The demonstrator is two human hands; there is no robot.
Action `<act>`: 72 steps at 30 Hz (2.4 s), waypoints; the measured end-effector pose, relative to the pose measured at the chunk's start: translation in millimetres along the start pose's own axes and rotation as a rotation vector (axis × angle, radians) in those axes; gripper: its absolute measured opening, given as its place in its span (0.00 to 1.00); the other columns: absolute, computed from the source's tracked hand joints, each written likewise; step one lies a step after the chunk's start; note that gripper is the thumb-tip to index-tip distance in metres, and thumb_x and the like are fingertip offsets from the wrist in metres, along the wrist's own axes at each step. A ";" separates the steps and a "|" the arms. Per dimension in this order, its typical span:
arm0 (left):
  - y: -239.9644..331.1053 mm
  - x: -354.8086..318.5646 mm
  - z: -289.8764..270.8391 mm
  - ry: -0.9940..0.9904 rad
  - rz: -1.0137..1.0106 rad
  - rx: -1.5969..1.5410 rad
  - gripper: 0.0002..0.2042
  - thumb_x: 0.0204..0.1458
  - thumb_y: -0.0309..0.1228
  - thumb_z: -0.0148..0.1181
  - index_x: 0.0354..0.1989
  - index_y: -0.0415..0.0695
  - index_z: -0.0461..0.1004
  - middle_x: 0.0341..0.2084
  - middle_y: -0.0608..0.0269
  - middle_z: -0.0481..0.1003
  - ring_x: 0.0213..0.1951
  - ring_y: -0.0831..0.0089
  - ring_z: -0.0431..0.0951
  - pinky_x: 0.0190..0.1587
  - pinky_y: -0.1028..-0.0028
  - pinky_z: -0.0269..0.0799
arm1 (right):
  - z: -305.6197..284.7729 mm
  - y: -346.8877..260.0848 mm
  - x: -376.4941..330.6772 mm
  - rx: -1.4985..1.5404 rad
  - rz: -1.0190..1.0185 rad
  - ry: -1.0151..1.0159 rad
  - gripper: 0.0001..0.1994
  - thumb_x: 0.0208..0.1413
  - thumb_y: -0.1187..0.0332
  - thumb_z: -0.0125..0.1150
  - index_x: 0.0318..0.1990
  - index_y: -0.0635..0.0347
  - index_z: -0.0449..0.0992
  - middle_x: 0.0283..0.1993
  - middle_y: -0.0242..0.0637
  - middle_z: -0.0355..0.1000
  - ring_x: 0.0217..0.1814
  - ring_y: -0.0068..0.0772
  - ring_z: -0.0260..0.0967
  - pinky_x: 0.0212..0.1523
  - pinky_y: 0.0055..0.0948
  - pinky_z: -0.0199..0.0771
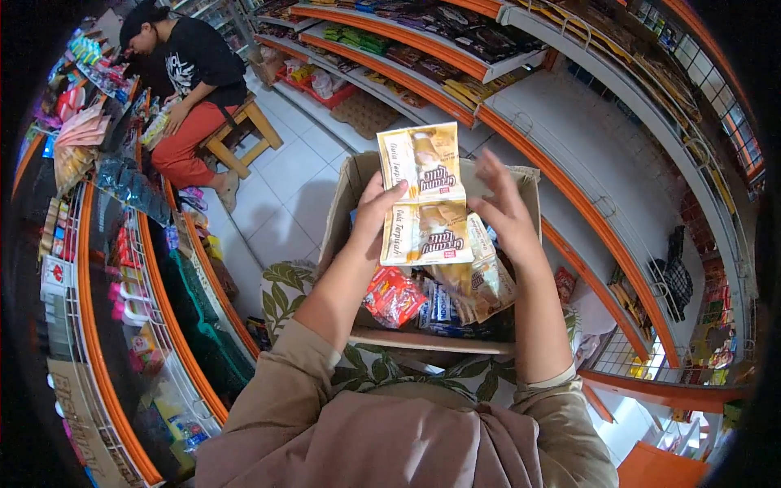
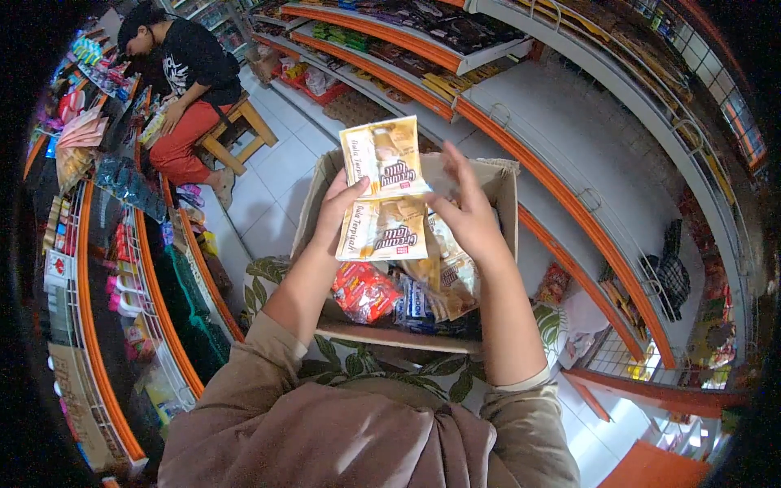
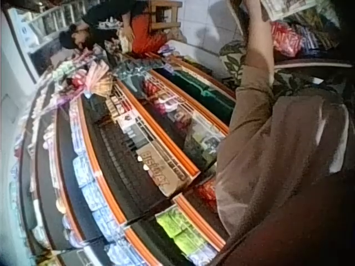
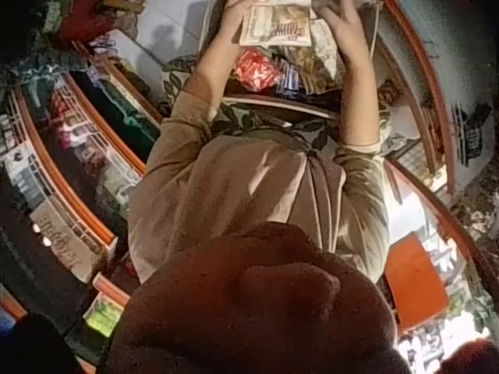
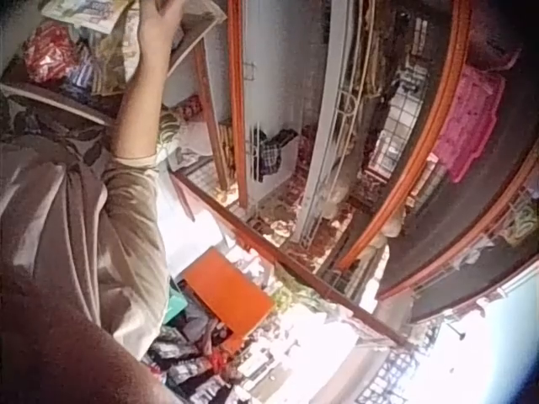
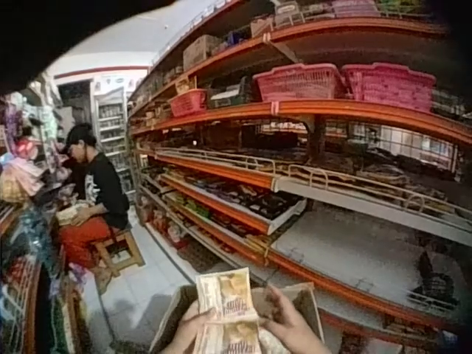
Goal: Organizing and sorting various packaged drink sachets inside a cardboard box in a store aisle.
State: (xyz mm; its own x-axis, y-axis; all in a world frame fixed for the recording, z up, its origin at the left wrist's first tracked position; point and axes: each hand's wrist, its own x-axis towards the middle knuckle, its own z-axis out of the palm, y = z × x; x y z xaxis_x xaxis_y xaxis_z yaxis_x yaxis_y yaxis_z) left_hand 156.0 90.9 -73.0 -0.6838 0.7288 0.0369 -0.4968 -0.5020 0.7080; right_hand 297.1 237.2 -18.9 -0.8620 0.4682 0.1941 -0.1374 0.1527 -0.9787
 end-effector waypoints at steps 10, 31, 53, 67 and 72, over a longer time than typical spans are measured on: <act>-10.6 5.5 -1.7 -0.004 0.052 0.049 0.25 0.59 0.44 0.47 0.61 0.43 0.58 0.55 0.60 0.66 0.56 0.70 0.65 0.57 0.69 0.60 | -1.7 10.6 5.3 0.346 0.230 0.100 0.16 0.54 0.74 0.58 0.51 0.64 0.68 0.42 0.36 0.74 0.41 0.23 0.71 0.42 0.24 0.72; -11.4 -2.0 -1.5 -0.065 -0.339 0.013 0.39 0.50 0.64 0.45 0.57 0.39 0.62 0.52 0.51 0.69 0.52 0.61 0.72 0.54 0.63 0.68 | 1.8 34.1 3.2 0.236 0.439 0.011 0.12 0.53 0.71 0.57 0.44 0.64 0.71 0.40 0.36 0.72 0.39 0.24 0.69 0.42 0.25 0.69; -27.4 -10.5 9.0 0.003 -0.088 0.302 0.27 0.46 0.17 0.59 0.56 0.40 0.59 0.47 0.58 0.71 0.47 0.70 0.73 0.49 0.72 0.69 | -8.0 33.1 16.3 -0.433 0.293 0.217 0.23 0.54 0.52 0.58 0.46 0.64 0.74 0.44 0.49 0.72 0.44 0.30 0.69 0.43 0.27 0.68; -35.0 -5.4 11.0 0.069 -0.159 0.352 0.23 0.50 0.26 0.60 0.55 0.41 0.61 0.46 0.59 0.72 0.48 0.73 0.71 0.50 0.73 0.67 | -2.9 51.0 11.3 -0.358 0.007 0.496 0.36 0.50 0.52 0.63 0.57 0.74 0.58 0.52 0.54 0.63 0.54 0.42 0.63 0.55 0.35 0.62; -14.1 -9.3 -5.8 -0.221 -0.277 0.935 0.28 0.47 0.25 0.63 0.57 0.36 0.60 0.45 0.56 0.73 0.47 0.72 0.72 0.50 0.74 0.66 | -12.8 -1.4 9.1 -0.737 -0.513 0.435 0.40 0.39 0.64 0.69 0.61 0.65 0.55 0.59 0.52 0.56 0.63 0.53 0.52 0.64 0.43 0.49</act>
State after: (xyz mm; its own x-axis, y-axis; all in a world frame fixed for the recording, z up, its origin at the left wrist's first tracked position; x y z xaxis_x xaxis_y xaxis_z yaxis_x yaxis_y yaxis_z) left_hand 166.2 88.5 -87.4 -0.4455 0.8826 -0.1504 0.0617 0.1978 0.9783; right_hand 295.6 252.3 -14.8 -0.5092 0.4496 0.7338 0.0210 0.8589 -0.5117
